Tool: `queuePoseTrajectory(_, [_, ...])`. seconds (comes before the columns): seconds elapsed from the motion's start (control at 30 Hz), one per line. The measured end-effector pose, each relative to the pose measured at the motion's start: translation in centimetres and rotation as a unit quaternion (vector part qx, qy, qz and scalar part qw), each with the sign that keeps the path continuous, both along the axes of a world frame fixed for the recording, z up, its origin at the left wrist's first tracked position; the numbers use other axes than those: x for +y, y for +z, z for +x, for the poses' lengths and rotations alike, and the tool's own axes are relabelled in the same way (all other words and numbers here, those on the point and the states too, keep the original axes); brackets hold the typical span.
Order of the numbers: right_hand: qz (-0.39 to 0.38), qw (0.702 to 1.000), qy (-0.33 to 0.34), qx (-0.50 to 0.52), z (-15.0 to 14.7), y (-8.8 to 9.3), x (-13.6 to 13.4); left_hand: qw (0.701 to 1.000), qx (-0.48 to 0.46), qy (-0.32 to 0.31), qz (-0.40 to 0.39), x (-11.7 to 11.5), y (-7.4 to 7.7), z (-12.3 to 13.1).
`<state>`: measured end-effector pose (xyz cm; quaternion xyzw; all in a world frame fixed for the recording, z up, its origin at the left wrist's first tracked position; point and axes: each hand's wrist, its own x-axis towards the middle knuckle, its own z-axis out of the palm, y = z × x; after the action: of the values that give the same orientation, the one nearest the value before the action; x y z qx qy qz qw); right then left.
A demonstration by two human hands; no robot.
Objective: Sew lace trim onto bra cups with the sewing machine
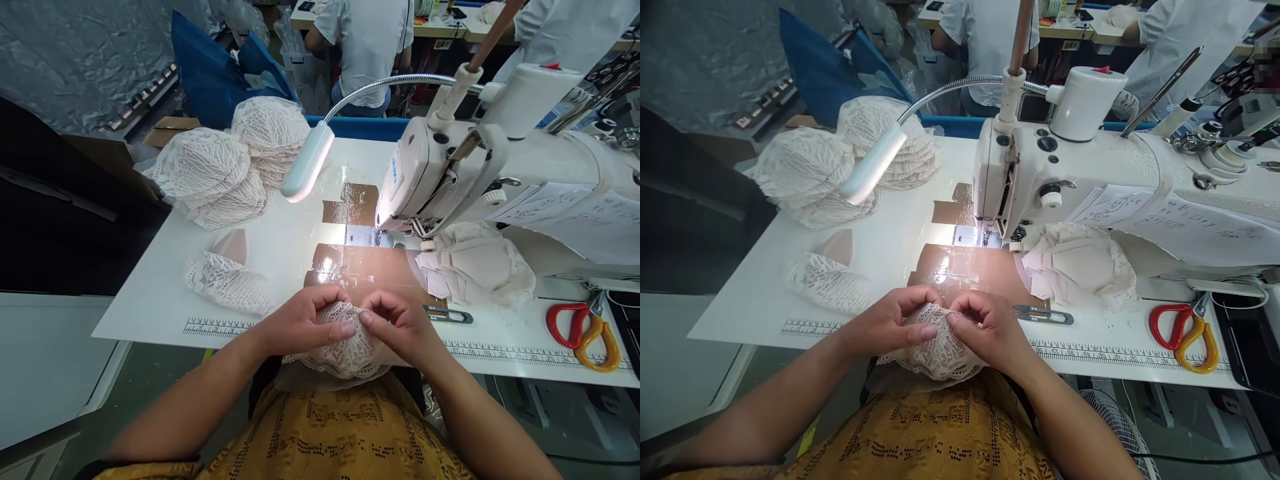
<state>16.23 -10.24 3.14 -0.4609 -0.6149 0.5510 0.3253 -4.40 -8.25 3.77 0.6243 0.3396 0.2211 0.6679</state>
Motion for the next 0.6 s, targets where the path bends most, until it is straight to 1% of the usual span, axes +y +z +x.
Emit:
queuePoseTrajectory(0.1, [-0.036, 0.999, 0.008, 0.025, 0.4, -0.1, 0.0, 1.000, -0.016, -0.013, -0.021, 0.5, 0.2, 0.1])
queuePoseTrajectory(0.2, [-0.079, 0.995, 0.012, 0.062, 0.6, -0.3, 0.2, 0.997, -0.048, 0.011, -0.061, 0.7, 0.0, 0.8])
queuePoseTrajectory(0.27, [-0.107, 0.991, 0.014, 0.084, 0.7, -0.3, 0.4, 0.990, -0.072, 0.040, -0.116, 0.6, -0.4, 1.6])
queuePoseTrajectory(0.33, [-0.122, 0.989, 0.014, 0.087, 0.9, -0.4, 0.7, 0.976, -0.089, 0.082, -0.183, 0.5, -0.8, 2.2])
queuePoseTrajectory(0.4, [-0.115, 0.990, 0.008, 0.077, 1.3, -0.4, 1.1, 0.955, -0.102, 0.130, -0.247, 0.6, -1.0, 2.2])
queuePoseTrajectory(0.43, [-0.106, 0.992, 0.001, 0.072, 1.7, -0.4, 1.2, 0.946, -0.103, 0.154, -0.265, 0.9, -0.8, 1.9])
queuePoseTrajectory(0.47, [-0.098, 0.993, -0.011, 0.067, 2.2, -0.4, 1.4, 0.943, -0.098, 0.180, -0.263, 1.3, -0.4, 1.4])
queuePoseTrajectory(0.5, [-0.091, 0.994, -0.027, 0.060, 2.7, -0.3, 1.5, 0.945, -0.083, 0.212, -0.235, 1.8, 0.1, 0.7])
queuePoseTrajectory(0.53, [-0.087, 0.994, -0.045, 0.050, 3.3, -0.2, 1.6, 0.950, -0.058, 0.250, -0.180, 2.3, 0.7, -0.1])
queuePoseTrajectory(0.57, [-0.082, 0.994, -0.063, 0.034, 3.9, -0.1, 1.7, 0.950, -0.022, 0.295, -0.097, 3.0, 1.4, -0.9])
queuePoseTrajectory(0.6, [-0.074, 0.994, -0.080, 0.012, 4.5, 0.1, 1.8, 0.940, 0.023, 0.340, 0.002, 3.7, 2.1, -1.6])
